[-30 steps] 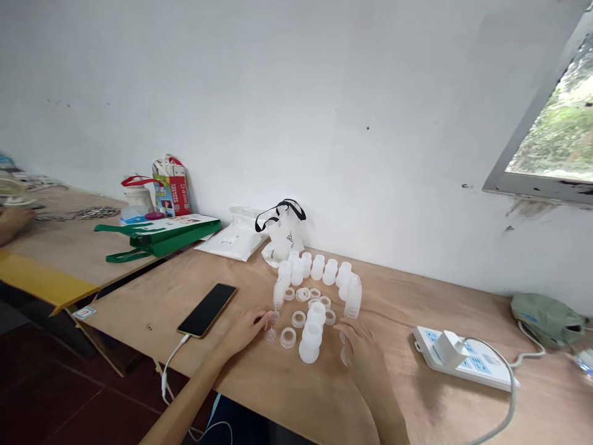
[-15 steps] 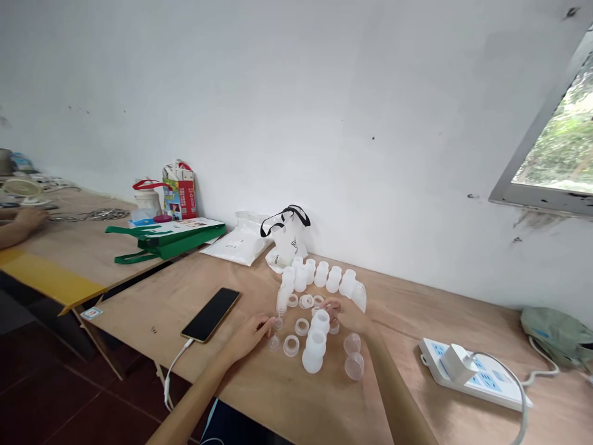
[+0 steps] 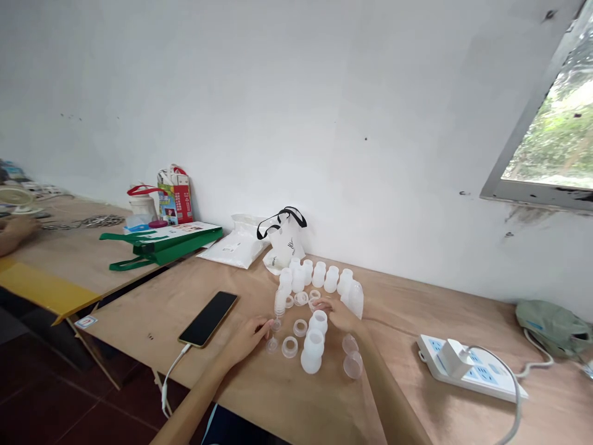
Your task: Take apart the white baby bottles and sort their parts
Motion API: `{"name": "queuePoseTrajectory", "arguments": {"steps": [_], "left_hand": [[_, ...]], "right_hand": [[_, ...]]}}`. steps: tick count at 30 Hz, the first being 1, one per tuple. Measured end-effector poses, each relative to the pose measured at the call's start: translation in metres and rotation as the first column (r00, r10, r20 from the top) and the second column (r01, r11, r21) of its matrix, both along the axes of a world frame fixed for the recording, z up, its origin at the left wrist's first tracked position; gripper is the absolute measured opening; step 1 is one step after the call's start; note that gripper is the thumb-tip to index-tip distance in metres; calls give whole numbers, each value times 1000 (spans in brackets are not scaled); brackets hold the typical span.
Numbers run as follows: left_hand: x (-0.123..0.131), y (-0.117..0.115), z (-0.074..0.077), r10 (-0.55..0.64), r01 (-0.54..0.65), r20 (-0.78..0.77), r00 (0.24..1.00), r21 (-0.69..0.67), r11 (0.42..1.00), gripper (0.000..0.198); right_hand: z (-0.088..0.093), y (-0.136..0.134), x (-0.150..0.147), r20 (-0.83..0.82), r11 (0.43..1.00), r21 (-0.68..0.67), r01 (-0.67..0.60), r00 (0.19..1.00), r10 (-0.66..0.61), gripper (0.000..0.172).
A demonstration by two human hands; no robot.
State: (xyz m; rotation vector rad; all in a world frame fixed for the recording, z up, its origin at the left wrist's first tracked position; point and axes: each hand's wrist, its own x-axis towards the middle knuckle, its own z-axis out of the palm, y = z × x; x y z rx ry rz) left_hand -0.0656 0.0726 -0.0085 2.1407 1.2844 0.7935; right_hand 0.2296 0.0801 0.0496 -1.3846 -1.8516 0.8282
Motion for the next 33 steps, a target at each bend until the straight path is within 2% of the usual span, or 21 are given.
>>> {"name": "queuePoseTrajectory", "arguments": {"steps": [3, 5, 8, 10, 12, 16, 18, 22, 29, 33], "left_hand": [[0, 0, -1, 7, -7, -5, 1000, 0, 1000, 56], [0, 0, 0, 4, -4, -7, 1000, -1, 1000, 56], [0, -1, 2, 2, -2, -7, 1000, 0, 1000, 55], [0, -2, 3, 4, -4, -8, 1000, 0, 1000, 55], [0, -2, 3, 5, -5, -8, 1000, -1, 1000, 55], [0, -3, 4, 5, -5, 0, 1000, 3, 1000, 55], [1, -4, 5, 8, -8, 3, 1000, 5, 1000, 54], [1, -4, 6, 17, -17, -5, 1000, -3, 1000, 52], [-1, -2, -1, 22, -21, 17, 1000, -22, 1000, 33], [-2, 0, -4, 46, -46, 12, 999, 0, 999, 33]], "right_hand": [[-1, -8, 3, -80, 1000, 19, 14, 997, -12, 31], [0, -23, 4, -126, 997, 59, 58, 991, -50, 30], [-1, -57, 5, -166, 974, 136, 179, 974, -155, 33], [-7, -78, 5, -160, 934, 198, 299, 949, -270, 32], [-19, -94, 6, -37, 878, 281, 388, 918, -394, 32], [-55, -106, 13, 265, 841, 379, 386, 826, -498, 33], [-72, -107, 18, 325, 845, 370, 385, 799, -506, 33], [-89, -108, 22, 332, 895, 314, 316, 847, -415, 29], [-82, -108, 13, 273, 903, 289, 317, 877, -396, 29], [-82, -107, 13, 291, 922, 238, 305, 883, -368, 28]]}}
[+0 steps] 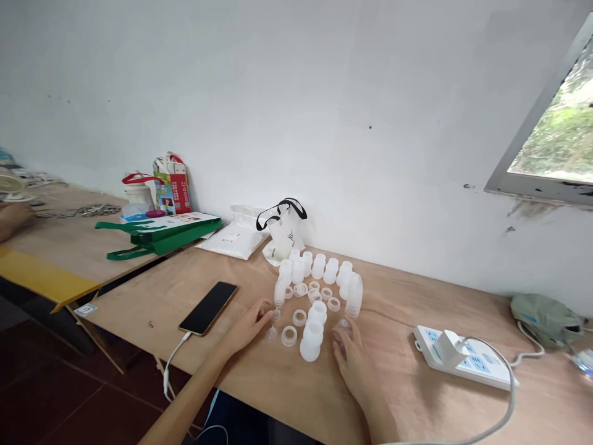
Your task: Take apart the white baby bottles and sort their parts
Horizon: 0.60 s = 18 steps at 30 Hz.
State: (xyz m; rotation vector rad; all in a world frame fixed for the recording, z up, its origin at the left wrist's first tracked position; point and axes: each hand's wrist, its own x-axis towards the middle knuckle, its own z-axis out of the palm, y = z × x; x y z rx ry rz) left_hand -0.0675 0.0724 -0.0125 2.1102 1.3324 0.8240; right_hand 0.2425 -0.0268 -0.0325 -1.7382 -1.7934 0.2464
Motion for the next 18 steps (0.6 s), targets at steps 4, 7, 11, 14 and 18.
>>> {"name": "queuePoseTrajectory", "arguments": {"steps": [4, 7, 11, 14, 18], "left_hand": [[1, -2, 6, -41, 41, 4, 999, -7, 999, 33], [2, -5, 10, -47, 47, 1, 999, -14, 999, 34], [1, -4, 7, -37, 37, 10, 999, -23, 999, 38], [1, -2, 4, -51, 52, 40, 998, -33, 998, 41], [1, 0, 3, -51, 53, 50, 997, -47, 997, 39]], "right_hand": [[1, -1, 0, 1, 1000, 9, -8, 1000, 8, 29], [2, -1, 0, 3, 1000, 11, -9, 1000, 9, 31], [0, 1, 0, 27, 1000, 5, 4, 1000, -4, 36], [0, 1, 0, 41, 1000, 13, -6, 999, 5, 35], [2, -1, 0, 44, 999, 25, -21, 999, 20, 30]]}}
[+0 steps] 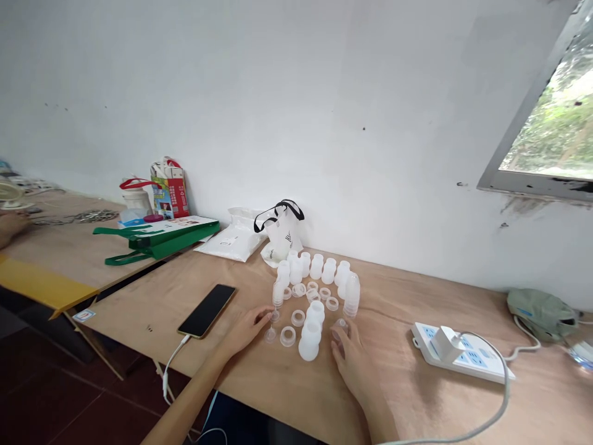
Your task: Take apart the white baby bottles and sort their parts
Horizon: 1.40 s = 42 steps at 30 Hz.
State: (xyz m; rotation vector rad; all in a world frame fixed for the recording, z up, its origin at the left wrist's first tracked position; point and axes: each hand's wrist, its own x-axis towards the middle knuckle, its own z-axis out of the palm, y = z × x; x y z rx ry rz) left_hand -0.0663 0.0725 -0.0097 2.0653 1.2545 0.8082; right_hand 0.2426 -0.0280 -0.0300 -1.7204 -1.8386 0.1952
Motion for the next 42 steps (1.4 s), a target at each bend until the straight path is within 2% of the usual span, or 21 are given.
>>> {"name": "queuePoseTrajectory", "arguments": {"steps": [7, 15, 25, 32, 42], "left_hand": [[0, -1, 3, -6, 6, -12, 1000, -16, 1000, 39], [1, -1, 5, -16, 16, -14, 1000, -15, 1000, 35], [0, 0, 2, -17, 18, -32, 999, 7, 1000, 33], [-1, 1, -2, 32, -31, -36, 999, 23, 999, 25], [-5, -3, 5, -8, 7, -26, 1000, -19, 1000, 19]], "right_hand": [[5, -3, -1, 31, 999, 36, 5, 999, -7, 24], [2, -2, 1, 7, 1000, -8, -8, 1000, 8, 37], [5, -3, -2, 21, 1000, 6, 19, 1000, -19, 30], [-3, 0, -1, -15, 998, 61, 29, 999, -28, 27], [-3, 0, -1, -2, 996, 77, 51, 999, -51, 26]]}}
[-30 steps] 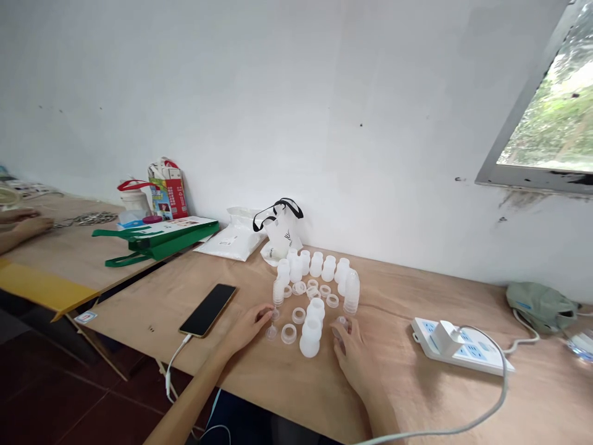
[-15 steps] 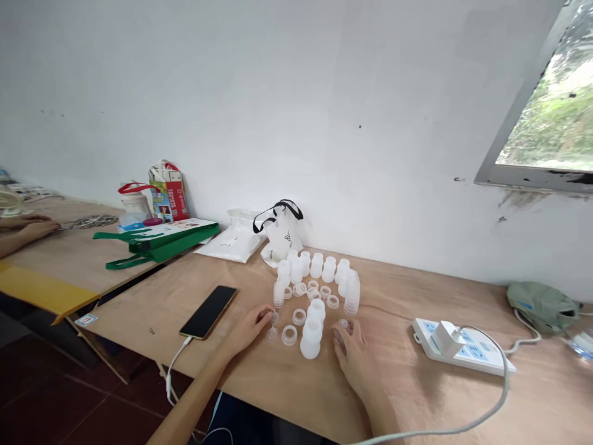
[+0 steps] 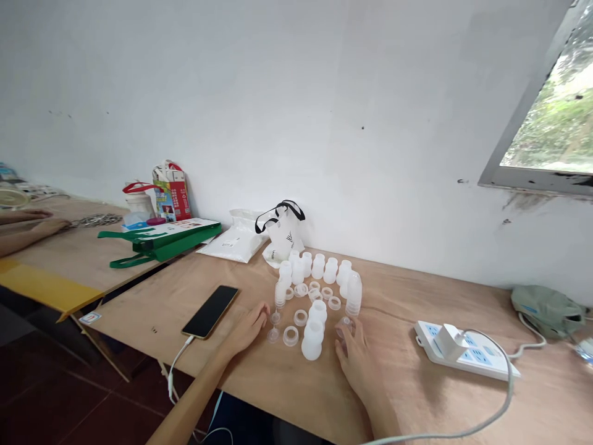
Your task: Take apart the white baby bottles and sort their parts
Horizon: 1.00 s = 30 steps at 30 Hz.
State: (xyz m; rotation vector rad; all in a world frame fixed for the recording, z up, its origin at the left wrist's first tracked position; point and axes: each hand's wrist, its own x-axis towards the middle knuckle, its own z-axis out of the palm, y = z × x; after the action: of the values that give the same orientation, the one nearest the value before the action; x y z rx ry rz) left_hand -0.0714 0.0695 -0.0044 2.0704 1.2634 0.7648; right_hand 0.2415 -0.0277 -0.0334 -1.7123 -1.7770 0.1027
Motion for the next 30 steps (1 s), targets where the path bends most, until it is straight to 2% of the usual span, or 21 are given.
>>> {"name": "queuePoseTrajectory", "arguments": {"steps": [4, 8, 11, 14, 24, 30], "left_hand": [[-2, -5, 9, -54, 55, 21, 998, -37, 998, 21], [1, -9, 17, -166, 170, 45, 985, -110, 979, 32], [3, -9, 17, -240, 244, 44, 970, -169, 955, 41], [4, -9, 16, -293, 298, 55, 955, -184, 937, 38], [17, -17, 16, -204, 196, -83, 975, -94, 976, 45], [19, -18, 19, -261, 254, -118, 958, -74, 964, 44]], "right_hand": [[0, 0, 0, -19, 1000, -11, -24, 1000, 24, 26], [0, 1, 1, -23, 999, -23, -32, 999, 31, 26], [-1, 1, 1, -21, 999, -36, -23, 1000, 22, 26], [-3, 1, 2, -27, 999, -45, -20, 999, 19, 27], [-2, 1, 2, -16, 998, -54, -17, 1000, 16, 26], [-3, 1, 1, -20, 999, -42, -10, 1000, 9, 28]]}}
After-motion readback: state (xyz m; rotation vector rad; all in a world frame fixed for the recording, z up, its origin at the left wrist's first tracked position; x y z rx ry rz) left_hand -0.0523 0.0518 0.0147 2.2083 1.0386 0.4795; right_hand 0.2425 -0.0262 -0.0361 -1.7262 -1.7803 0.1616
